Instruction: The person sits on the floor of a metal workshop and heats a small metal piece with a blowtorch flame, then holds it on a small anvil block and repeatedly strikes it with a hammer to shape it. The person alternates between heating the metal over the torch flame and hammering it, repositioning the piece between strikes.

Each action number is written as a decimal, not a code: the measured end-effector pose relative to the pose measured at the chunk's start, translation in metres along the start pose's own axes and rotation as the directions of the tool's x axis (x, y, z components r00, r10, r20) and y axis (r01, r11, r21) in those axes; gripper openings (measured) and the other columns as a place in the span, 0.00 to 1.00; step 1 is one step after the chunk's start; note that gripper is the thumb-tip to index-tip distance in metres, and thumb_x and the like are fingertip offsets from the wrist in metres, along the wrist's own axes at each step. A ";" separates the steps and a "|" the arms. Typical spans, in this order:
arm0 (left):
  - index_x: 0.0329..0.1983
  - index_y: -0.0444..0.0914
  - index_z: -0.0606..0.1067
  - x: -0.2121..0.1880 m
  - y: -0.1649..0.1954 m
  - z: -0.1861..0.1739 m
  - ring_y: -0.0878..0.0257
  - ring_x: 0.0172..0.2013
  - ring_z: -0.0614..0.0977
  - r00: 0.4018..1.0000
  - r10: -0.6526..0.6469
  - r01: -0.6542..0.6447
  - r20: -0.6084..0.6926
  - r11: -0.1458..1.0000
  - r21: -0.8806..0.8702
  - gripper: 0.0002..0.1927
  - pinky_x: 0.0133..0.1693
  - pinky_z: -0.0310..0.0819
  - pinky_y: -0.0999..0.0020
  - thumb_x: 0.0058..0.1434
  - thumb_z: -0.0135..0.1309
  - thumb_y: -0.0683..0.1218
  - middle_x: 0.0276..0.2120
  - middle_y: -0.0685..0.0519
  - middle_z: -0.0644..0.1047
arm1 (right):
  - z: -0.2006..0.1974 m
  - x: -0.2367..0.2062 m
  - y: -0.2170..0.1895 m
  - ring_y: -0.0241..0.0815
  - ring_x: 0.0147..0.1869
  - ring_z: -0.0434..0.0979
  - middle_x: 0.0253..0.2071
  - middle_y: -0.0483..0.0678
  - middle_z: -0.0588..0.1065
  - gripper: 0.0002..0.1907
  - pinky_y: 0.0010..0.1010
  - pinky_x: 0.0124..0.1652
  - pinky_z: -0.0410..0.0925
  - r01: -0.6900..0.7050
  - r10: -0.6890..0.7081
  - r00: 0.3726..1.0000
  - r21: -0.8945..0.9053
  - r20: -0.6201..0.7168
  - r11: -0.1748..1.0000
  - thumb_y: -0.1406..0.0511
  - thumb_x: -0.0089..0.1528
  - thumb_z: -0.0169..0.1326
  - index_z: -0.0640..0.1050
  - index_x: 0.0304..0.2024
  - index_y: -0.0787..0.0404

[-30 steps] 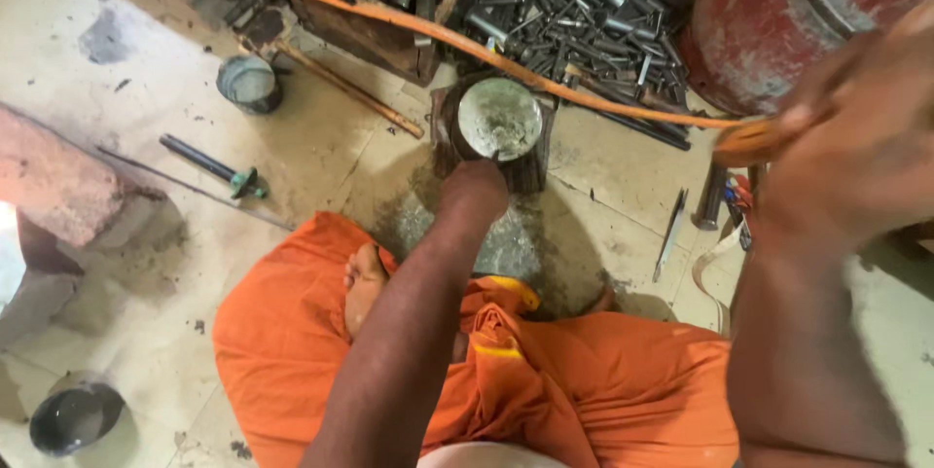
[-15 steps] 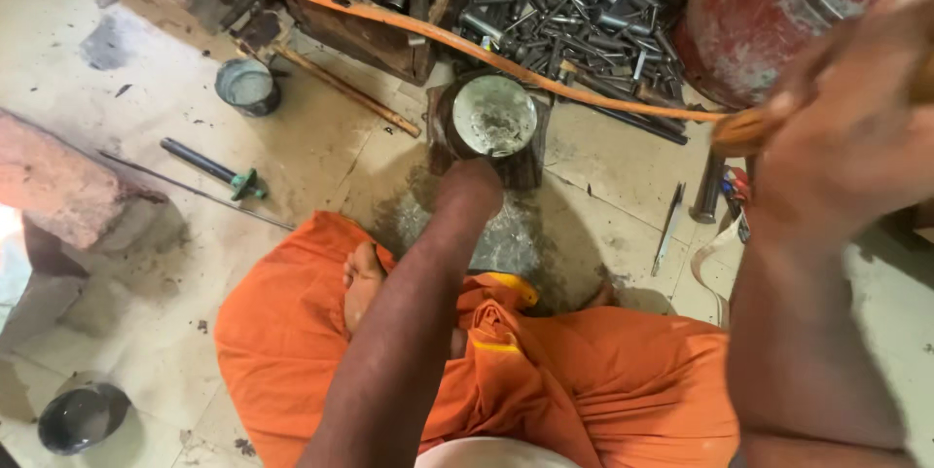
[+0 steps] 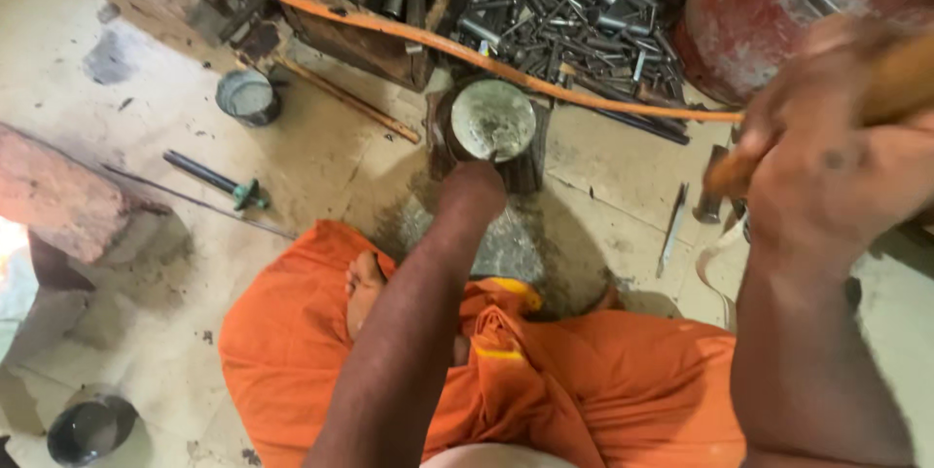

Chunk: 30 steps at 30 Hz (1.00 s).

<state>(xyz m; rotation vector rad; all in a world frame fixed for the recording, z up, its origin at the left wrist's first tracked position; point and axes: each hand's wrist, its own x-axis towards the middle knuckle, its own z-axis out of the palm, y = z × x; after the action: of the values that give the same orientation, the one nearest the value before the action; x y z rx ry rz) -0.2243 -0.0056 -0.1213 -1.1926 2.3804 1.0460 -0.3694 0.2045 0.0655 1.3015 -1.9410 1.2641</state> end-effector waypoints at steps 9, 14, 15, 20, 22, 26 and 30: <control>0.51 0.37 0.81 0.002 0.004 -0.016 0.46 0.56 0.80 1.000 0.011 -0.011 -0.001 1.000 0.015 0.16 0.54 0.78 0.53 0.62 0.51 0.44 0.54 0.41 0.79 | 0.094 -0.125 0.034 0.42 0.28 0.77 0.26 0.52 0.76 0.11 0.33 0.28 0.68 -0.660 0.672 0.549 -0.235 0.497 0.713 0.65 0.66 0.49 0.75 0.45 0.66; 0.51 0.36 0.81 0.003 0.002 -0.021 0.46 0.56 0.81 1.000 0.029 -0.029 0.009 0.997 0.073 0.16 0.54 0.78 0.54 0.63 0.50 0.44 0.55 0.41 0.79 | -0.001 -0.017 0.032 0.42 0.29 0.76 0.28 0.51 0.76 0.11 0.32 0.30 0.69 -0.277 0.270 0.961 0.180 0.062 0.944 0.65 0.67 0.45 0.73 0.49 0.65; 0.51 0.36 0.81 0.003 0.001 -0.017 0.46 0.56 0.81 0.998 0.041 -0.046 0.051 0.994 0.095 0.16 0.54 0.78 0.54 0.62 0.51 0.44 0.54 0.40 0.80 | -0.003 -0.005 0.025 0.42 0.29 0.76 0.29 0.51 0.76 0.12 0.32 0.30 0.69 -0.067 0.069 0.998 0.095 -0.015 0.993 0.65 0.68 0.45 0.73 0.50 0.65; 0.51 0.36 0.81 0.005 -0.004 -0.009 0.46 0.57 0.80 0.998 -0.028 0.026 0.056 0.999 0.039 0.17 0.54 0.77 0.54 0.59 0.54 0.43 0.55 0.40 0.78 | 0.082 -0.074 -0.012 0.42 0.30 0.76 0.31 0.50 0.76 0.13 0.31 0.32 0.70 -0.064 0.269 0.871 -0.448 0.411 0.892 0.66 0.69 0.41 0.71 0.54 0.63; 0.50 0.35 0.81 0.006 -0.005 -0.010 0.46 0.56 0.81 1.000 -0.009 0.009 -0.005 0.999 0.041 0.16 0.54 0.77 0.54 0.61 0.52 0.44 0.54 0.39 0.79 | 0.107 -0.103 -0.011 0.42 0.30 0.76 0.32 0.49 0.76 0.14 0.31 0.33 0.70 -0.366 0.565 0.501 -0.430 0.656 0.825 0.66 0.69 0.40 0.70 0.55 0.63; 0.49 0.35 0.82 0.003 -0.003 -0.008 0.45 0.55 0.82 0.997 0.072 -0.069 -0.041 0.995 0.075 0.16 0.54 0.79 0.54 0.64 0.49 0.45 0.52 0.38 0.80 | 0.072 -0.072 0.012 0.41 0.30 0.75 0.35 0.49 0.76 0.16 0.31 0.34 0.71 -0.803 0.830 0.169 0.563 0.532 -0.198 0.66 0.70 0.37 0.69 0.59 0.61; 0.51 0.35 0.80 0.005 0.001 -0.004 0.44 0.55 0.81 0.998 0.012 -0.011 -0.059 1.000 0.011 0.17 0.54 0.77 0.52 0.64 0.50 0.48 0.53 0.38 0.79 | 0.008 -0.016 0.040 0.38 0.26 0.72 0.30 0.46 0.73 0.15 0.28 0.23 0.65 -0.516 0.437 0.577 0.722 0.691 -0.461 0.57 0.69 0.47 0.74 0.46 0.62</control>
<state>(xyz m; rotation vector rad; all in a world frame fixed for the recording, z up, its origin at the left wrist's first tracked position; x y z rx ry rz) -0.2284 -0.0107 -0.1210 -1.2236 2.4368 1.0140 -0.3975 0.2096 0.0321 0.4856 -1.1843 3.8689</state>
